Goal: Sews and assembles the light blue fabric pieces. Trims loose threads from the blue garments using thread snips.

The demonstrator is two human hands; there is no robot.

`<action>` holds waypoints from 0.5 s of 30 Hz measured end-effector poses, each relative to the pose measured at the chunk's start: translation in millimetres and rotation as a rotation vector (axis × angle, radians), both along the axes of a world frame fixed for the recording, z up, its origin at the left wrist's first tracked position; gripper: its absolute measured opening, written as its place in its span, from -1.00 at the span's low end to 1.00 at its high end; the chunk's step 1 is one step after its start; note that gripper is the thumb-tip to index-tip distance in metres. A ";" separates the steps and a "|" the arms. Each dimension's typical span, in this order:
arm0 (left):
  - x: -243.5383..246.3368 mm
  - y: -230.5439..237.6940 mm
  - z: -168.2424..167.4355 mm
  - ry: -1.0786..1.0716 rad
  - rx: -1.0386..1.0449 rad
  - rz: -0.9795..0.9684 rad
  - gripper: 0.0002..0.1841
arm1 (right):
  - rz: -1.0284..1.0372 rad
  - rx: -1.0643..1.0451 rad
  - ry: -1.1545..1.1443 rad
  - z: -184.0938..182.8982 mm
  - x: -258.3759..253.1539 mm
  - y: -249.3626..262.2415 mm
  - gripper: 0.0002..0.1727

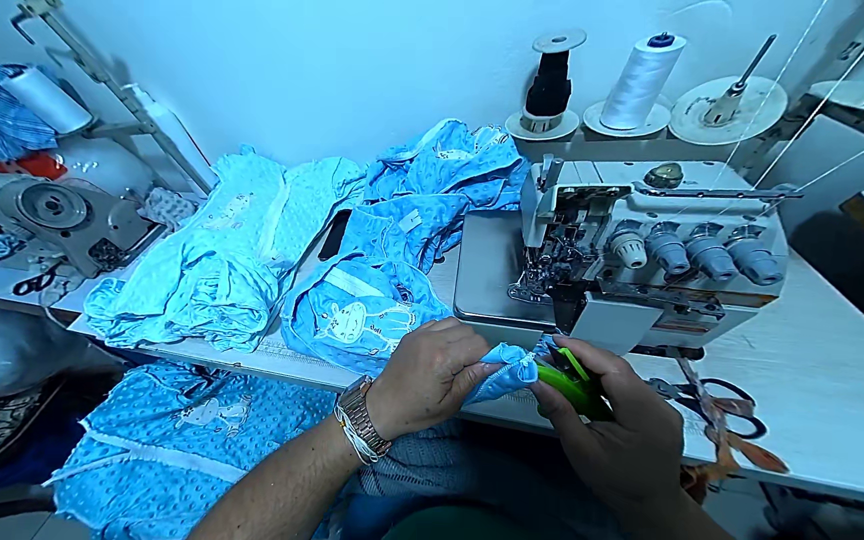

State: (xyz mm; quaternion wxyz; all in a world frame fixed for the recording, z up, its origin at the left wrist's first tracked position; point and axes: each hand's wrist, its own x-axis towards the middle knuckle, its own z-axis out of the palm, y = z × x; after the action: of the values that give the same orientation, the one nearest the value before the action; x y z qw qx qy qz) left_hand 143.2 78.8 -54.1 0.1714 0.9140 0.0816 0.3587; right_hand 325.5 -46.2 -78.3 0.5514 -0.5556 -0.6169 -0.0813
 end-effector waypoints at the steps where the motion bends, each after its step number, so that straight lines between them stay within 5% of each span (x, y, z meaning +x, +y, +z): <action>1: 0.2 -0.1 -0.1 0.006 0.006 0.002 -0.64 | 0.002 0.012 -0.016 -0.7 0.5 0.2 -0.50; 10: 0.4 -5.4 -0.2 -0.011 -0.001 -0.027 -0.61 | 0.059 0.067 -0.222 -3.9 3.2 0.4 -0.62; 15: -1.5 -8.0 -2.6 0.018 0.066 -0.060 -0.69 | 0.089 0.065 -0.088 3.0 5.1 -5.3 -0.65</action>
State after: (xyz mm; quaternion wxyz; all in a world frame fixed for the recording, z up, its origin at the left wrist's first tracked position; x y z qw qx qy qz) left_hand 141.7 70.8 -56.7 0.1514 0.9243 0.0438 0.3477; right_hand 330.6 -51.6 -75.3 0.5445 -0.5054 -0.6618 -0.1008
